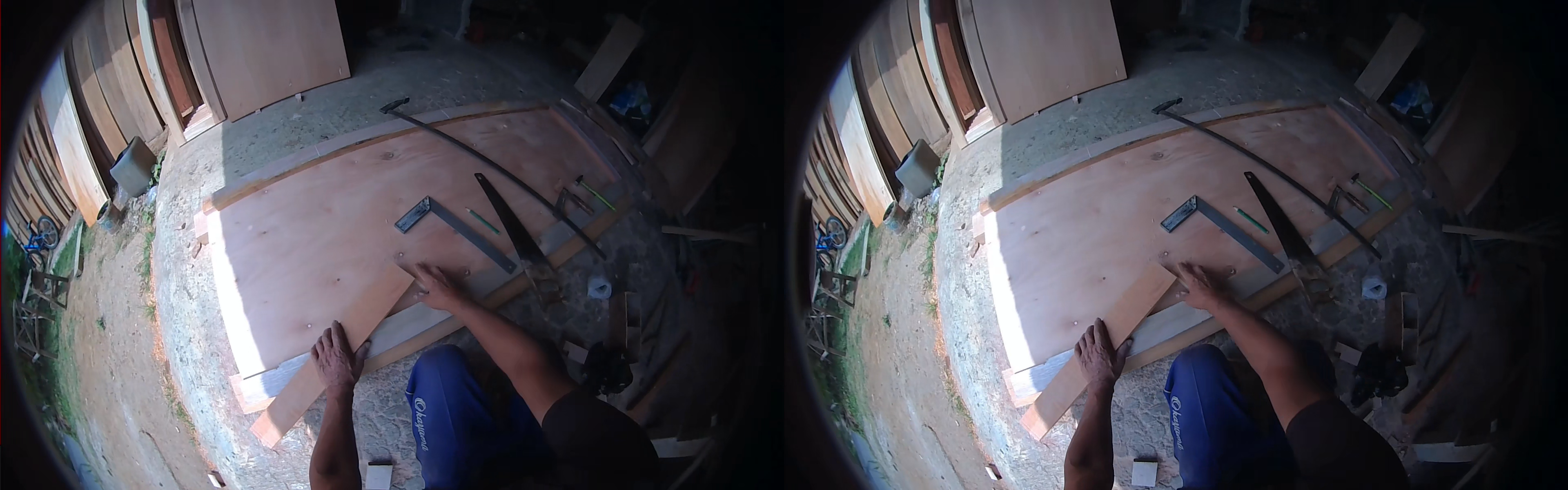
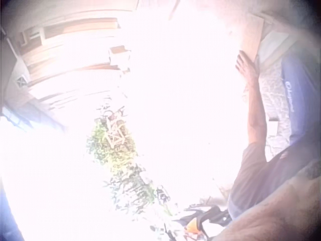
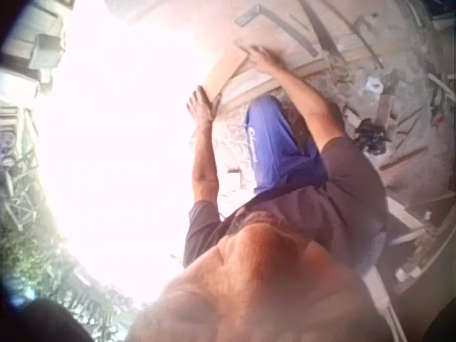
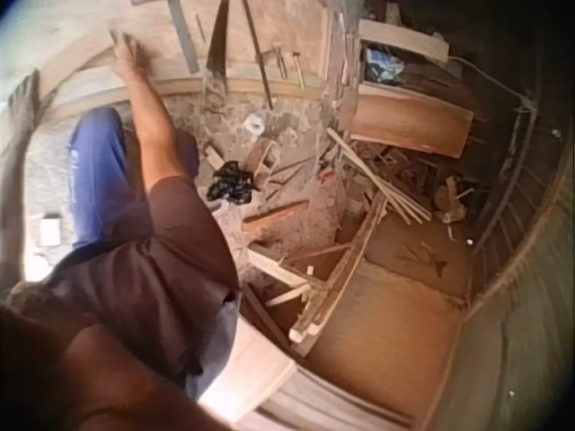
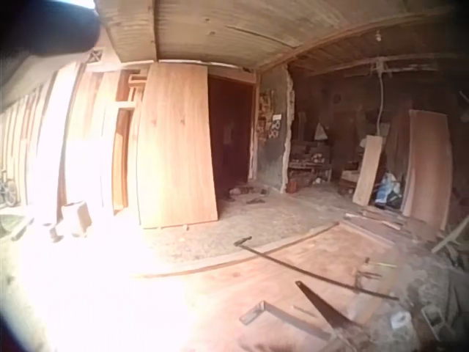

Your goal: The person assembles a rectangular wooden frame on a plywood work surface. They use a hand saw to cut a wooden plank, a try square to measure and mark, and a hammer to drive nails into the joints. The person repeatedly measures, cuts, and hammers pieces together to form the frame structure.

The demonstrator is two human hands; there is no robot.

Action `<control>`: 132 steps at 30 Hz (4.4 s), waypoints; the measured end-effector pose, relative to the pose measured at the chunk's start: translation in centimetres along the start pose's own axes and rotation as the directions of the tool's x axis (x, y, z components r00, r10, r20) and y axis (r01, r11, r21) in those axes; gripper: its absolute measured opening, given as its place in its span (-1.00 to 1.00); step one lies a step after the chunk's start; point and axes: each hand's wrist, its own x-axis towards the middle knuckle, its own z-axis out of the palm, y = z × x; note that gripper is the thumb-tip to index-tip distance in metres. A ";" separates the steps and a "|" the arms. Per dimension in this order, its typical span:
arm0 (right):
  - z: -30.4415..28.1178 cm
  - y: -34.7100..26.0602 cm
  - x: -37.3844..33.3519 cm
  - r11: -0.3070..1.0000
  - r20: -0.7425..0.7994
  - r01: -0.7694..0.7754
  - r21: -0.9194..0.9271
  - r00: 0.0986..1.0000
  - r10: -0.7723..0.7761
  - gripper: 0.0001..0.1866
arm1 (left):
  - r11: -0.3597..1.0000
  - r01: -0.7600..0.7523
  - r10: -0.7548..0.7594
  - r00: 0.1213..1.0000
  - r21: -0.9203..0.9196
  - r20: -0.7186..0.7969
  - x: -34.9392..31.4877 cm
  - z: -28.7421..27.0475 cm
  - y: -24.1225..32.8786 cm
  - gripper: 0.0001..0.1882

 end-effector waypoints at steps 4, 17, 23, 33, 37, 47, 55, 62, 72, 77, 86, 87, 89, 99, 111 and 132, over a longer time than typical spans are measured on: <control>-2.0 -3.4 2.0 0.988 0.145 -0.118 -0.099 0.981 0.131 -0.16 | 0.998 0.038 -0.037 0.999 0.045 -0.016 -0.2 -0.5 -1.3 -0.04; -24.0 17.4 -26.2 0.906 0.775 -0.077 -0.416 0.490 0.398 -0.26 | 0.997 0.016 -0.020 0.998 0.072 0.056 0.2 0.0 -0.3 -0.03; -14.6 14.9 -12.8 0.990 0.019 0.050 0.131 0.998 -0.053 -0.52 | 0.993 0.029 -0.036 0.997 0.113 0.061 0.1 0.2 0.5 0.00; -8.3 18.4 9.0 0.943 0.019 -0.254 -0.214 0.964 0.264 -0.44 | 0.948 0.223 -0.277 0.930 0.229 0.242 -7.6 -4.1 -5.7 0.03; -8.4 19.8 9.1 0.939 0.173 -0.222 -0.263 0.946 0.273 -0.40 | 0.944 0.218 -0.290 0.905 0.246 0.312 -5.7 -4.0 -5.4 -0.02; -5.9 23.5 9.3 0.924 0.026 -0.121 -0.363 0.990 0.140 -0.43 | 0.952 0.220 -0.270 0.931 0.212 0.244 -5.7 -3.5 -5.7 0.03; -9.1 25.2 10.9 0.913 0.044 -0.127 -0.386 0.987 0.156 -0.48 | 0.958 0.158 -0.216 0.947 0.240 0.237 -3.6 -4.1 -7.6 -0.26; -7.3 2.8 4.9 0.967 -0.132 0.231 0.112 0.968 -0.216 -0.53 | 0.918 0.380 -0.385 0.923 0.112 0.024 -0.5 -6.9 -11.5 -0.23; 6.5 -11.4 -3.3 0.905 -0.094 0.380 0.194 0.925 -0.368 -0.52 | 0.721 0.692 -0.651 0.671 -0.014 -0.353 13.2 -3.3 -21.5 -0.17; 7.3 -10.1 -1.7 0.965 -0.107 0.180 0.189 0.981 -0.162 -0.51 | 0.695 0.664 -0.716 0.675 -0.275 -0.180 15.4 -5.5 -22.8 -0.22; 6.3 -13.4 3.4 0.804 0.024 -0.137 0.579 0.988 0.152 -0.56 | 0.532 0.821 -0.840 0.480 -0.207 -0.254 2.0 -5.1 -37.8 -0.28; 4.5 -16.6 5.6 0.771 0.061 -0.184 0.609 0.981 0.185 -0.56 | 0.530 0.827 -0.836 0.472 -0.190 -0.278 1.3 -4.8 -39.4 -0.26; 2.1 -23.0 9.7 0.729 0.073 -0.154 0.666 0.987 0.142 -0.57 | 0.536 0.824 -0.830 0.476 -0.182 -0.290 1.9 -3.7 -41.6 -0.22; 14.3 -45.1 20.0 0.955 0.337 -0.112 0.274 0.941 0.013 0.10 | 0.374 0.926 -0.910 0.355 -0.052 -0.215 10.8 -1.7 -42.7 -0.25; 23.3 -47.2 17.1 0.938 0.148 -0.023 0.345 0.989 -0.030 0.26 | 0.332 0.943 -0.928 0.326 -0.003 -0.180 11.1 -2.9 -42.7 -0.25; 23.2 -49.5 18.5 0.933 0.244 -0.162 0.321 0.966 0.084 0.27 | 0.316 0.948 -0.940 0.306 -0.044 -0.147 11.6 -3.4 -42.7 -0.22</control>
